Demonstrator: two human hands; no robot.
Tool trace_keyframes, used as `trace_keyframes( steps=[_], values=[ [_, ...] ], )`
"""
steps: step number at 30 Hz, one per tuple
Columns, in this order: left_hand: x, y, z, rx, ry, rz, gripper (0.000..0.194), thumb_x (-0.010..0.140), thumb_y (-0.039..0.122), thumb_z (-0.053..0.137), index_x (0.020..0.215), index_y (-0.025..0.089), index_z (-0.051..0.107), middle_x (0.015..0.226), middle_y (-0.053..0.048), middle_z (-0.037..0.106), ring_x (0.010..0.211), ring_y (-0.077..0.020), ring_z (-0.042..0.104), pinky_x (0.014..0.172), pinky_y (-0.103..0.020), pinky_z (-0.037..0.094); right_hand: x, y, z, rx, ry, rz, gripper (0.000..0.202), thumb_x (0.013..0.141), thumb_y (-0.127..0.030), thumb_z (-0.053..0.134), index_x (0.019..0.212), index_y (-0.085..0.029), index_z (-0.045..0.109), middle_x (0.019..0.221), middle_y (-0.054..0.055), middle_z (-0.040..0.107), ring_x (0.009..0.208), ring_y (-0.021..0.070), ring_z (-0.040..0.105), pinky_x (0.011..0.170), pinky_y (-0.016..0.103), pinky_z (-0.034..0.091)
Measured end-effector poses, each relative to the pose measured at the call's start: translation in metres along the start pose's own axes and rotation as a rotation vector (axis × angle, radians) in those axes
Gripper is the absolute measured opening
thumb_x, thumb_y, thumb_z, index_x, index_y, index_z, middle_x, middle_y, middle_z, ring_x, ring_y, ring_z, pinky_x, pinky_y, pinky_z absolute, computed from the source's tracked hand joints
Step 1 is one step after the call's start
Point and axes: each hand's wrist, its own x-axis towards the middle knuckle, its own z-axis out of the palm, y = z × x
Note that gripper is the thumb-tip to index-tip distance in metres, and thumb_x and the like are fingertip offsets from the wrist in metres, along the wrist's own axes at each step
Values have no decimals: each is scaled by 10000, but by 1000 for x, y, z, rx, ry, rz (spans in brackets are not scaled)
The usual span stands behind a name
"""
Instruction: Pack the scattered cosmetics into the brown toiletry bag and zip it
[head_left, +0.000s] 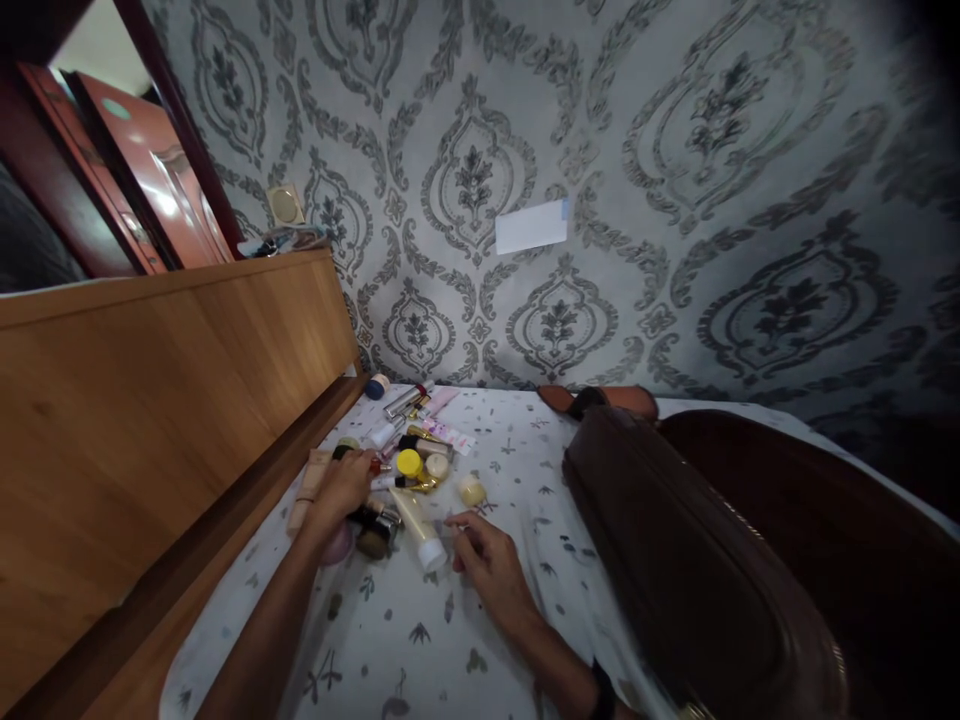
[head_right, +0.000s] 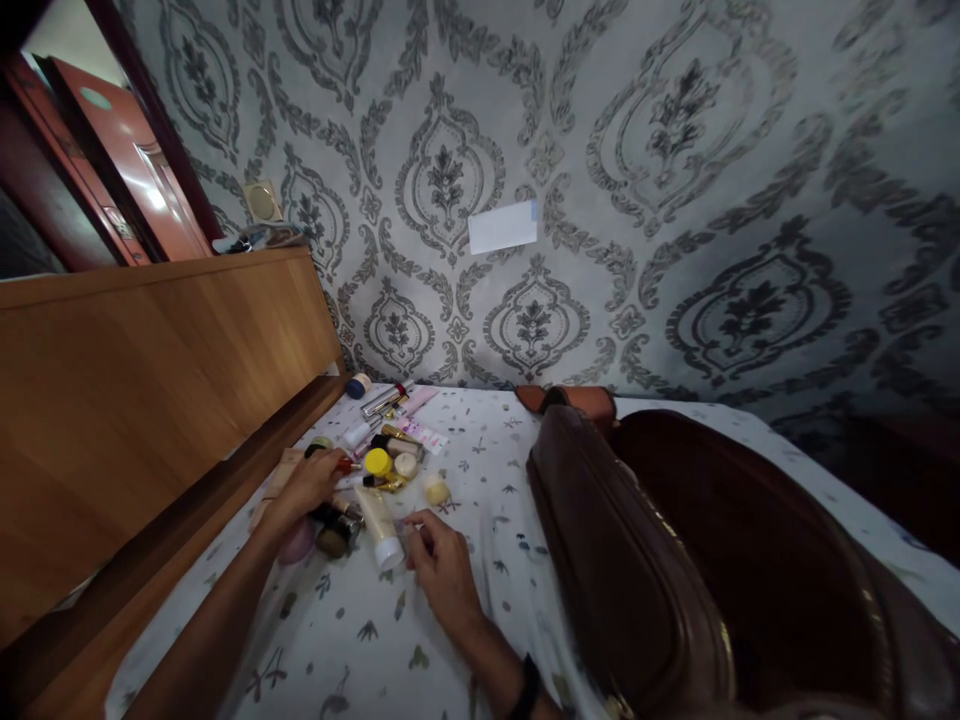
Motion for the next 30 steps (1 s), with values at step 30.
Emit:
trace_keyframes(
  steps=[30],
  values=[
    [14, 28, 21, -450, 111, 164, 402, 824, 261, 621, 1221, 199, 605, 1074, -34, 710, 979, -214, 646, 877, -320, 506, 1, -1, 0, 14, -14, -18, 392, 890, -472, 456, 863, -163, 696, 534, -13, 556, 510, 162, 522, 528, 263, 383]
  ],
)
